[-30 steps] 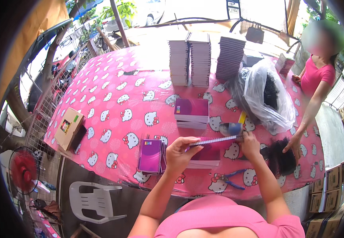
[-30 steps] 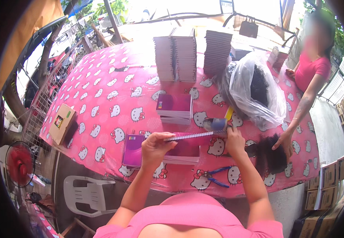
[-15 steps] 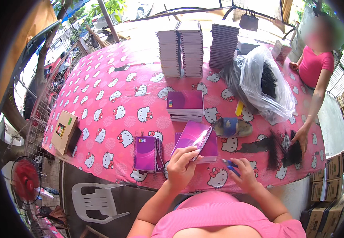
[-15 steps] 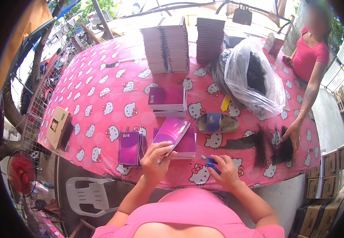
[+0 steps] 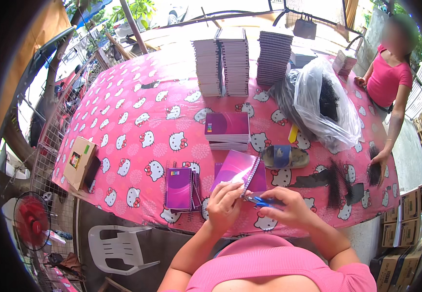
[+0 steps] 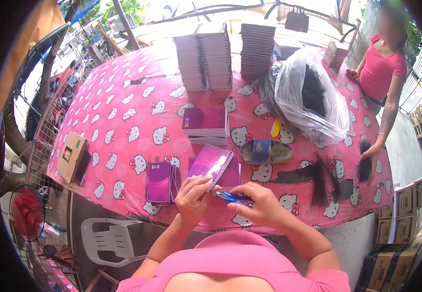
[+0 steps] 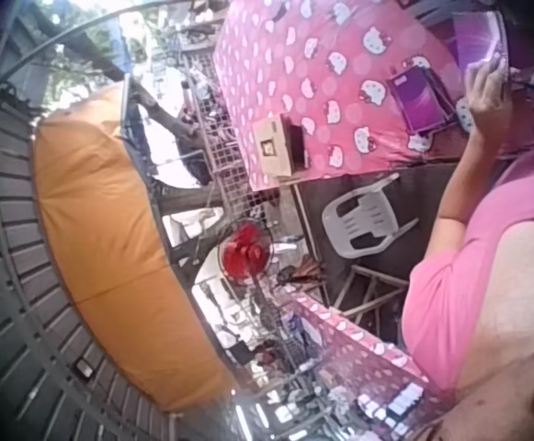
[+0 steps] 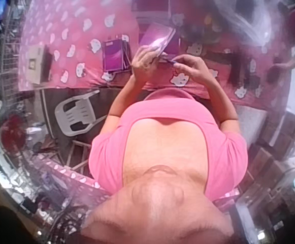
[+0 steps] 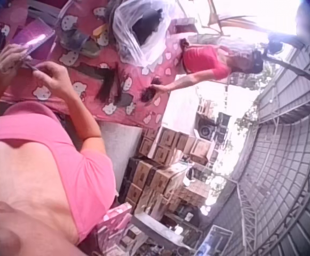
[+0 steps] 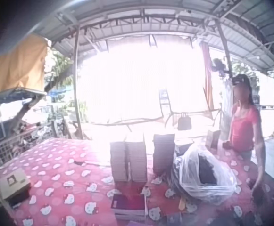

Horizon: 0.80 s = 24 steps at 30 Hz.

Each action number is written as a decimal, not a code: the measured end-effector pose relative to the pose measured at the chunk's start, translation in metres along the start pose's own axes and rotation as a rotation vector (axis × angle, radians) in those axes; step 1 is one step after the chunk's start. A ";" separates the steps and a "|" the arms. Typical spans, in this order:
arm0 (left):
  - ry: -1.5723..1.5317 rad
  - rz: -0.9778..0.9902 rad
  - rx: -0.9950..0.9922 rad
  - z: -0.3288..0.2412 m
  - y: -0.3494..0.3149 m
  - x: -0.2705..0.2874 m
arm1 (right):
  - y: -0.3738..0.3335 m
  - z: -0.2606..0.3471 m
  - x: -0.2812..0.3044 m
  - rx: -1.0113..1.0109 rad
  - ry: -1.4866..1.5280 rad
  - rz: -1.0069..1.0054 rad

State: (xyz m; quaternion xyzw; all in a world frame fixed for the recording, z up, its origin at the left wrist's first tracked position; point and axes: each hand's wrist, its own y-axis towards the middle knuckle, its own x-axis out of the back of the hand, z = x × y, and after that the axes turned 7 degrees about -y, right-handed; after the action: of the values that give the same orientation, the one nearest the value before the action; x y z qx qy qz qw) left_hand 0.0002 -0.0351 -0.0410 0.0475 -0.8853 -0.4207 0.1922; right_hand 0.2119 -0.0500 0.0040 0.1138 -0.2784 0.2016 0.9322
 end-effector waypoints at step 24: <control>0.263 -0.482 0.630 0.044 -0.018 0.073 | 0.060 -0.078 -0.040 -0.384 -0.124 -0.234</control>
State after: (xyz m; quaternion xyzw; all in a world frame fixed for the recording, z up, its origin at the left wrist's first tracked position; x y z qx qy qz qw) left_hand -0.0851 -0.0331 -0.0582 0.3633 -0.9022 -0.1524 0.1757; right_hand 0.1919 0.0166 -0.0761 -0.0219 -0.3535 0.0281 0.9348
